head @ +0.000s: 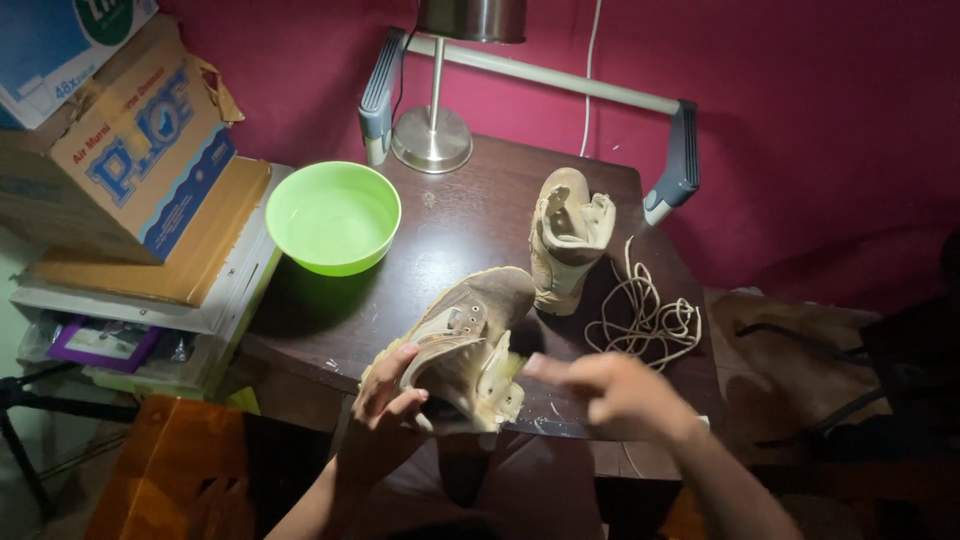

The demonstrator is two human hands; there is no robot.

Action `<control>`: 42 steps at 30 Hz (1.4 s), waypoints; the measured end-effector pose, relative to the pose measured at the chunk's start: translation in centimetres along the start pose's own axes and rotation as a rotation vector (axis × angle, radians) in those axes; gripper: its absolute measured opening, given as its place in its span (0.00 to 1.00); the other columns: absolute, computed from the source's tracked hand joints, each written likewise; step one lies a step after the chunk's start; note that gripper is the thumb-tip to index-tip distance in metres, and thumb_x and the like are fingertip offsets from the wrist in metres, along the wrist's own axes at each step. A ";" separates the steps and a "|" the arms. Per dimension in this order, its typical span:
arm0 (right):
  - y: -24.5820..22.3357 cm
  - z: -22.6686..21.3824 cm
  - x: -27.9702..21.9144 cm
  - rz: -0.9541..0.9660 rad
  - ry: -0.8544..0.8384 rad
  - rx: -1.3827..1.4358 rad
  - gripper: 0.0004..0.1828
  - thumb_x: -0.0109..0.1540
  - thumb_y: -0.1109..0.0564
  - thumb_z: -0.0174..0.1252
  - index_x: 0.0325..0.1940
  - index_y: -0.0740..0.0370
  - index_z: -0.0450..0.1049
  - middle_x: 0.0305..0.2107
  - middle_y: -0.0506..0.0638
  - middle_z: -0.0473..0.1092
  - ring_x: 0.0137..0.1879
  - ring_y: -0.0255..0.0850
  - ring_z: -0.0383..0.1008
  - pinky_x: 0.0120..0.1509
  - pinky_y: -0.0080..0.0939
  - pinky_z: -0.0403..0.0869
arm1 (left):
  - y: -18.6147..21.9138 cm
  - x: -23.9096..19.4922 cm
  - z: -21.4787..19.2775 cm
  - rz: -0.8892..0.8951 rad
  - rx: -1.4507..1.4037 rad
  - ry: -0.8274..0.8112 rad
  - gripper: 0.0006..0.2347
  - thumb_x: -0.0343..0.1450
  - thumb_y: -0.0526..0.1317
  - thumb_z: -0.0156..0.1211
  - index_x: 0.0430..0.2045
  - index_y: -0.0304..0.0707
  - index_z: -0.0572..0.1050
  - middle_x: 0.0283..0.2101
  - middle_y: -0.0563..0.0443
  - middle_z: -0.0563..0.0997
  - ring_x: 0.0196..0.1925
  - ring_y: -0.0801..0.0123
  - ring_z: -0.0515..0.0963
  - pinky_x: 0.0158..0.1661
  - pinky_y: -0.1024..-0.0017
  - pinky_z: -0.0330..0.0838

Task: The person cleans a beige hiking boot using a toothbrush dipped in water from a green bowl. They scrub the exterior, sole, and interior of the boot, rotating it to access different areas. A second boot and laces are visible on the table.

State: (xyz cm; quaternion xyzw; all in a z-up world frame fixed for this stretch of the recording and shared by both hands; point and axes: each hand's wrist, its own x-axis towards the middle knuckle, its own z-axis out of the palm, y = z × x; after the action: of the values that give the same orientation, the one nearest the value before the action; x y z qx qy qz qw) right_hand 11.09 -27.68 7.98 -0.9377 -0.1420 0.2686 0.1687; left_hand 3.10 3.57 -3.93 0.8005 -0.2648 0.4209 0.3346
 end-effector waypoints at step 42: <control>7.2 8.3 11.7 -0.449 0.848 -0.252 0.48 0.50 0.68 0.35 0.73 0.36 0.64 0.20 0.43 0.57 0.16 0.35 0.53 0.12 0.33 0.61 | -1.5 -0.1 0.4 -0.047 -0.078 0.077 0.32 0.60 0.43 0.82 0.47 0.42 0.59 0.59 0.27 0.71 0.61 0.42 0.78 0.56 0.59 0.83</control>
State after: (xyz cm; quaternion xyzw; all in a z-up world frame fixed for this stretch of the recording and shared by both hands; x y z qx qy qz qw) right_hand 17.34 -28.03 -6.84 -0.9238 -0.2906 -0.1990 0.1504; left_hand 4.30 4.22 -4.64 0.7760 -0.2489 0.4329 0.3854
